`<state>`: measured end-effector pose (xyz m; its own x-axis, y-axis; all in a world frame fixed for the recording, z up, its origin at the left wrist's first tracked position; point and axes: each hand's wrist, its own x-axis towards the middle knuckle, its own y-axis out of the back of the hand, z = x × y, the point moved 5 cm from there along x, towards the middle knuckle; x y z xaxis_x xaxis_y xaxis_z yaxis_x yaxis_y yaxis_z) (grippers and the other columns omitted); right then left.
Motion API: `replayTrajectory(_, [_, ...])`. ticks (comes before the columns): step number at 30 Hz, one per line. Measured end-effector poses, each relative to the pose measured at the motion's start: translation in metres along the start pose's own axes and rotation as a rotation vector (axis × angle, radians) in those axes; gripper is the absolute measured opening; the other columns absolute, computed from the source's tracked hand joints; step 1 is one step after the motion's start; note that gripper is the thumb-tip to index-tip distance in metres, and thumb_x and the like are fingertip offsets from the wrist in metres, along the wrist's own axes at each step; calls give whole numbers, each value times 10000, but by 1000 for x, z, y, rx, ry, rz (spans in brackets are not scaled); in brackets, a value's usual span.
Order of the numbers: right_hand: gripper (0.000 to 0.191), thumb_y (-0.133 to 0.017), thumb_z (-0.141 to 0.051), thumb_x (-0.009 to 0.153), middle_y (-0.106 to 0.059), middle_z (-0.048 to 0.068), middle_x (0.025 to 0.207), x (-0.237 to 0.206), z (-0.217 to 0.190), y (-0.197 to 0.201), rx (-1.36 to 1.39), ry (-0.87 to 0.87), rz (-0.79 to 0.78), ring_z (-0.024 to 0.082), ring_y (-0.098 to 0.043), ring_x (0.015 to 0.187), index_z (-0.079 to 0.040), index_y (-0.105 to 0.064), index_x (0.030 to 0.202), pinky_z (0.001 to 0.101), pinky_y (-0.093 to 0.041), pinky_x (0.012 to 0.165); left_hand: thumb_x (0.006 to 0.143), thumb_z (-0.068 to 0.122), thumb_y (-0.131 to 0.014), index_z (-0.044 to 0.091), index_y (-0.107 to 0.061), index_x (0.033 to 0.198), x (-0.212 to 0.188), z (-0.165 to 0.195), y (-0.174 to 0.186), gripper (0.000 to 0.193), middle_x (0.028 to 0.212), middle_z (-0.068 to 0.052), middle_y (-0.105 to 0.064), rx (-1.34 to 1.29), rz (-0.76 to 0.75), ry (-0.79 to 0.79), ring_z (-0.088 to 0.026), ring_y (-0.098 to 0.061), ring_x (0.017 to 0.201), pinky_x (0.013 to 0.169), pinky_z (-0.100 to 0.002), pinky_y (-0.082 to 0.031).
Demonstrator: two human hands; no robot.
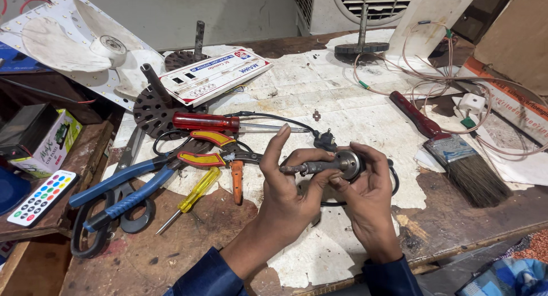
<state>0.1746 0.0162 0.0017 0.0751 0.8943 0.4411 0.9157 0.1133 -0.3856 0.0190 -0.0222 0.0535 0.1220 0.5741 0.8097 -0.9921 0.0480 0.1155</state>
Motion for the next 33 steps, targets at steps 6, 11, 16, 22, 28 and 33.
replayTrajectory(6, [506,-618,-30,996,-515,194,1403,-1,-12,1,305,-43,-95,250,-569,1228,-7,-426,1464,363,-543,1000,1012,-77,-686,162,-41,1537,-4,8,-4,865,1227,-196,-676,152,-12,-163,-252,-741,1144,942,-334,-642])
replayTrajectory(11, [373,-450,-132,1073,-519,257,1383,-2,-18,6,431,-90,-23,288,-572,1266,24,-436,1412,428,-499,1092,978,-66,-732,163,-71,1521,-5,13,-5,885,1221,-223,-696,210,-6,-223,-281,-744,1159,946,-355,-648])
replayTrajectory(16, [356,-423,-82,1080,-510,261,1406,0,-15,9,482,-109,-38,288,-566,1267,24,-448,1418,418,-489,1099,977,-47,-747,176,-51,1532,-6,21,-5,917,1209,-230,-691,267,-51,-261,-295,-747,1160,957,-363,-645])
replayTrajectory(22, [358,-456,-114,1096,-506,272,1409,2,-8,14,475,-110,-58,317,-585,1258,36,-447,1421,445,-484,1098,995,-13,-800,196,-51,1561,-6,31,-7,961,1175,-155,-684,340,-32,-338,-290,-750,1089,889,-368,-651])
replayTrajectory(28, [410,-508,-185,1055,-498,250,1416,3,-9,9,413,-101,-147,421,-588,1272,11,-438,1409,545,-433,1096,903,-61,-835,166,-144,1523,-5,34,-8,956,1250,-207,-630,352,-31,-417,-357,-717,1129,870,-406,-648])
replayTrajectory(33, [415,-533,-195,1053,-485,241,1458,4,-13,5,391,-86,-149,457,-556,1288,19,-453,1399,563,-421,1113,917,-77,-832,147,-146,1535,-5,34,-10,949,1274,-190,-631,358,-52,-436,-346,-707,1174,903,-406,-640])
